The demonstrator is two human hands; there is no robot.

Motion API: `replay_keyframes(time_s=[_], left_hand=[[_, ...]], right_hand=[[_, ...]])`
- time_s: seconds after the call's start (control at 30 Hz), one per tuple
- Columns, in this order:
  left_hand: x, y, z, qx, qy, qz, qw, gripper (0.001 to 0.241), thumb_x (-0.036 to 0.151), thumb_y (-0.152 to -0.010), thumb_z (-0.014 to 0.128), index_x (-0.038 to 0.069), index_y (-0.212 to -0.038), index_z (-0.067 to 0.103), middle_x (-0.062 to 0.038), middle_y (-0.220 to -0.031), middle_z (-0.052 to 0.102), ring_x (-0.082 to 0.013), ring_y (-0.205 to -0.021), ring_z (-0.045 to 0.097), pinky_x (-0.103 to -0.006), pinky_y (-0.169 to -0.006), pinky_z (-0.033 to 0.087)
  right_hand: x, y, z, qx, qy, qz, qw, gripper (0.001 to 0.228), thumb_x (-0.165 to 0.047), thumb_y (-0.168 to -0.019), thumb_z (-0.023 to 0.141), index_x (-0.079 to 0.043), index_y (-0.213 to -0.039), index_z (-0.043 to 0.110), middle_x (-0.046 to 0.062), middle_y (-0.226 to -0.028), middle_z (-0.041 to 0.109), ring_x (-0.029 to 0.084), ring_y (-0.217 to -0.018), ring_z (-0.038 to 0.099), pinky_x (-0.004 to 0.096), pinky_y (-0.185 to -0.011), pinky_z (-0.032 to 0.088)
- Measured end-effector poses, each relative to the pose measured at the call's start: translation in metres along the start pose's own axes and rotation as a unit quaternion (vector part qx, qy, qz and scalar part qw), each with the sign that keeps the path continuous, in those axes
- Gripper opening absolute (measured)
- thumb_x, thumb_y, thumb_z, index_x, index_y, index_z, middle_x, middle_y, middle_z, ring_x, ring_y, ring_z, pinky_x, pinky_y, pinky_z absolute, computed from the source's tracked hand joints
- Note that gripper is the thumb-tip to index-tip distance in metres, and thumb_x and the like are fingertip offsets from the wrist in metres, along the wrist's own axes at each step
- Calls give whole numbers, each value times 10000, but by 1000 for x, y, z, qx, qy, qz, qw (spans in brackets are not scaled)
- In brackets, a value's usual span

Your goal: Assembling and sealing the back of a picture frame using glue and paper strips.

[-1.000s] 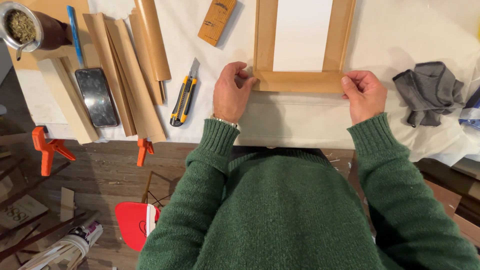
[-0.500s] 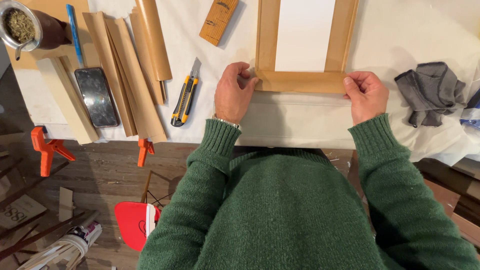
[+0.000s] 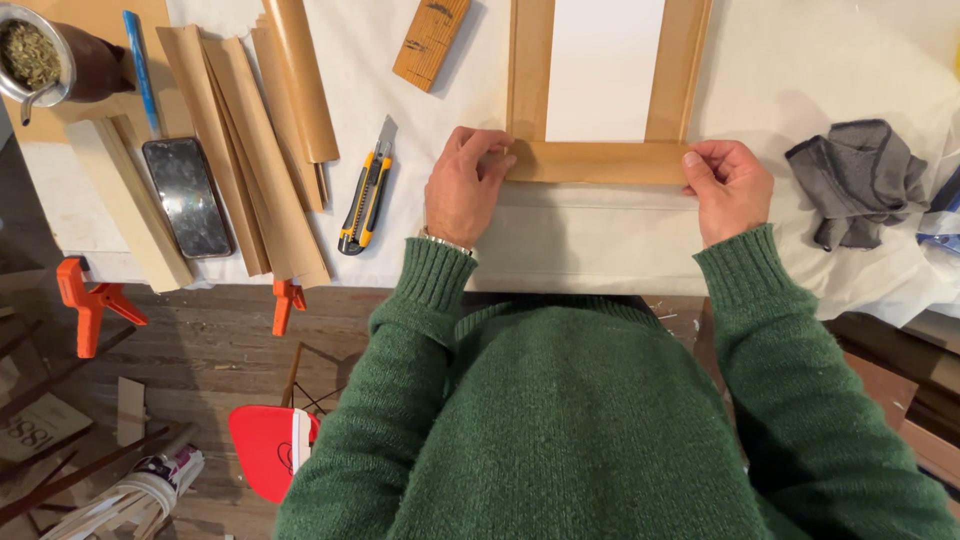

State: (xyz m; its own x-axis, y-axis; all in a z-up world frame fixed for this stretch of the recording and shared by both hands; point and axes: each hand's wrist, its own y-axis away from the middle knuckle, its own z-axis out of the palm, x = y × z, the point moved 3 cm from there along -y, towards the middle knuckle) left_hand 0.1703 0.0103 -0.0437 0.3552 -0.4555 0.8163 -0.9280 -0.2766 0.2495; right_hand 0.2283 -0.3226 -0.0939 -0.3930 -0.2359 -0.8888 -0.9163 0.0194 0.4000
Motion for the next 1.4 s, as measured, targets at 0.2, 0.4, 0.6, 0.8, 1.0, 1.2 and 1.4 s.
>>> replay_keyframes(time_s=[0.2,0.4,0.6,0.8,1.0,1.2,1.4], left_hand=[[-6,-1,-3,-12,-1,4,1000,235,137,-875,756,185,-1106,743,-10,-1068,665,-157,-861,741,-308,-760,579],[-6,2,-2,-13,-22,4,1000,186,157,-890,765,189,-1073,757,6,-1052,668,-156,-821,721,-311,-746,569],[-8,2,-3,-12,-24,9,1000,166,180,-873,784,204,-1037,772,26,-1032,670,-131,-776,702,-299,-734,573],[-7,-2,-7,-36,-29,10,999,196,183,-858,792,201,-1051,759,31,-1020,661,-130,-745,676,-302,-722,563],[-7,-2,-7,-45,-40,10,998,195,180,-865,793,196,-1055,751,33,-1016,661,-135,-740,658,-305,-721,558],[-7,-1,-6,-44,-35,16,998,207,184,-862,803,194,-1063,751,31,-1017,661,-127,-750,672,-300,-724,564],[-7,0,-5,-41,-29,18,999,204,172,-869,801,183,-1066,750,28,-1016,663,-121,-758,682,-288,-721,574]], right_hand=[[4,-2,0,-3,-3,1,1000,97,-61,-1030,721,-11,-1093,667,-2,-935,683,54,-784,617,232,-698,557],[0,0,0,-1,5,2,1000,94,-61,-1033,718,-8,-1090,666,0,-931,690,54,-783,621,231,-698,564],[3,1,1,3,12,-8,1000,100,-64,-1039,723,-2,-1091,665,6,-929,689,56,-778,622,235,-690,566],[5,1,0,8,19,-20,1000,114,-70,-1040,731,3,-1091,660,7,-925,688,58,-775,617,238,-693,568],[8,2,0,9,20,-31,999,119,-70,-1045,731,2,-1103,656,6,-934,685,56,-788,619,236,-699,568],[8,5,2,12,18,-51,998,116,-64,-1057,728,2,-1111,650,5,-946,682,57,-801,623,237,-708,570],[5,7,4,18,20,-57,998,116,-61,-1062,719,6,-1122,646,9,-960,688,58,-810,631,237,-715,574]])
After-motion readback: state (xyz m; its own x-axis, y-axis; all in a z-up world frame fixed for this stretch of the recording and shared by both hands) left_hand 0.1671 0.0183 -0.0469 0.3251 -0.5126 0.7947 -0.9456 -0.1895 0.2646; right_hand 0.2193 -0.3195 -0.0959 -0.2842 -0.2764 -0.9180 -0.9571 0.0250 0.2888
